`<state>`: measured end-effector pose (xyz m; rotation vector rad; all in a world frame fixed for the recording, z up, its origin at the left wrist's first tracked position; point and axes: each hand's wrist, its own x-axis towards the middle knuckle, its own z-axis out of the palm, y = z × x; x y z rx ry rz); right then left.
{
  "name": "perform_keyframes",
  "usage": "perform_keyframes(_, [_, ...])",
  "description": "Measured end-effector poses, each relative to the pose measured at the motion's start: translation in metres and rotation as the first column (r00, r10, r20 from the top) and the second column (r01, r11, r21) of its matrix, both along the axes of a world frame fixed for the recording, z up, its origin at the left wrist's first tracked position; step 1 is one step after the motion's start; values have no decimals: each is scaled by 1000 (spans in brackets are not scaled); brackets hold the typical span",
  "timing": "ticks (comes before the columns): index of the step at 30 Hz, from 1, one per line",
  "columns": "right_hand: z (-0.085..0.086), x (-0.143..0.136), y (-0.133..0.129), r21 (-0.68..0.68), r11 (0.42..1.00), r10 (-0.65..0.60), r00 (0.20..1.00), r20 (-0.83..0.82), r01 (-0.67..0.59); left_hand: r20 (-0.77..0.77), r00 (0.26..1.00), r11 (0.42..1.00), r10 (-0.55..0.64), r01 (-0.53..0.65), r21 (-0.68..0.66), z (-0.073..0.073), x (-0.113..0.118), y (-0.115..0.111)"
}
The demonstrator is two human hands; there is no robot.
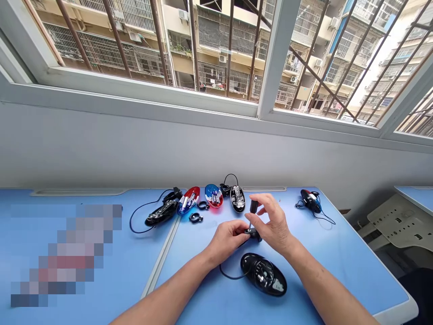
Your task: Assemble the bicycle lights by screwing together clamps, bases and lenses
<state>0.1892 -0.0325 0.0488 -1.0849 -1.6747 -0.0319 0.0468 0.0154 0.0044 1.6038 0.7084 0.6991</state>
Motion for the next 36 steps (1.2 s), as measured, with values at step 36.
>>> perform_keyframes(36, [-4,4,4,-99,995,11,997,-82,-19,-26,1000,999,-17,15,-52,-1,0,3])
